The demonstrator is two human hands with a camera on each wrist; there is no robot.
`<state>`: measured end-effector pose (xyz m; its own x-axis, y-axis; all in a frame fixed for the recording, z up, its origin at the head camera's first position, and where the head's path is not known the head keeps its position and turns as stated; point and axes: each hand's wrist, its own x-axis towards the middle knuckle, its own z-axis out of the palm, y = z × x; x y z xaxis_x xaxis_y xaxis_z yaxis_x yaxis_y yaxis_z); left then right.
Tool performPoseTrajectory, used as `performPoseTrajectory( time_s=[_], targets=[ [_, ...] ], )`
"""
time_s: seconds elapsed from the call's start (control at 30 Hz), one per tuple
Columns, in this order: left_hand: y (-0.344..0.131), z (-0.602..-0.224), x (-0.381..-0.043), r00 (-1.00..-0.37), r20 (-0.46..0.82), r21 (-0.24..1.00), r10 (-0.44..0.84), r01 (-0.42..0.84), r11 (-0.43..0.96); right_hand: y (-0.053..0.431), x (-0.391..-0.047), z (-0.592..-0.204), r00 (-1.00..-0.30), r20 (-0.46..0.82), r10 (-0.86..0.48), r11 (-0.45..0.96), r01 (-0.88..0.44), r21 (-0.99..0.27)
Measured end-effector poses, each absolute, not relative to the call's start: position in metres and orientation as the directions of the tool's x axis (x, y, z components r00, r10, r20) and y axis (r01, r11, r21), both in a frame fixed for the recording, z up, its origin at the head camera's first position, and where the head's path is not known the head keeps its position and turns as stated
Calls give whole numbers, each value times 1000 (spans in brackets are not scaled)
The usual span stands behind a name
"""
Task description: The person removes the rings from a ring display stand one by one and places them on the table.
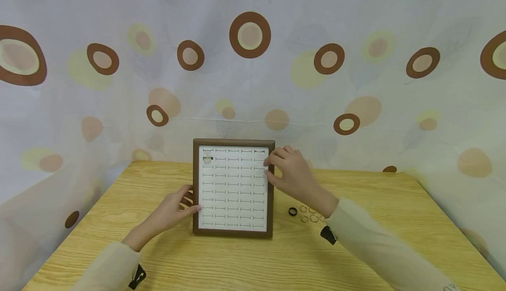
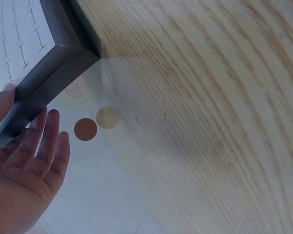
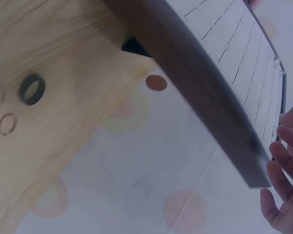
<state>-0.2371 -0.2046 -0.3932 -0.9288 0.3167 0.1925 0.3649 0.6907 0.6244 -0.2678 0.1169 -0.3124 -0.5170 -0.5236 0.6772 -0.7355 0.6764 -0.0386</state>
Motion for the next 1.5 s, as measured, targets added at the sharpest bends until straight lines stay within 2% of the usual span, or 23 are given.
performPoseTrajectory(
  time_s=[0.33,0.53,1.23,1.5],
  targets=[
    [-204,-392,-237,-930,191,625,313,361,692,71,-264,-305,-507,640,-578,670,-743,16],
    [-204,-392,-236,-934,179,628,308,350,695,47,-265,-304,-527,622,-579,671,-741,-3],
    [-205,-392,-236,-915,214,620,341,397,677,-12,-277,-322,-526,744,-412,717,-691,-91],
    [-204,-393,-235,-910,232,618,344,411,671,-21,-280,-330,-499,795,-345,769,-636,-66]
  ],
)
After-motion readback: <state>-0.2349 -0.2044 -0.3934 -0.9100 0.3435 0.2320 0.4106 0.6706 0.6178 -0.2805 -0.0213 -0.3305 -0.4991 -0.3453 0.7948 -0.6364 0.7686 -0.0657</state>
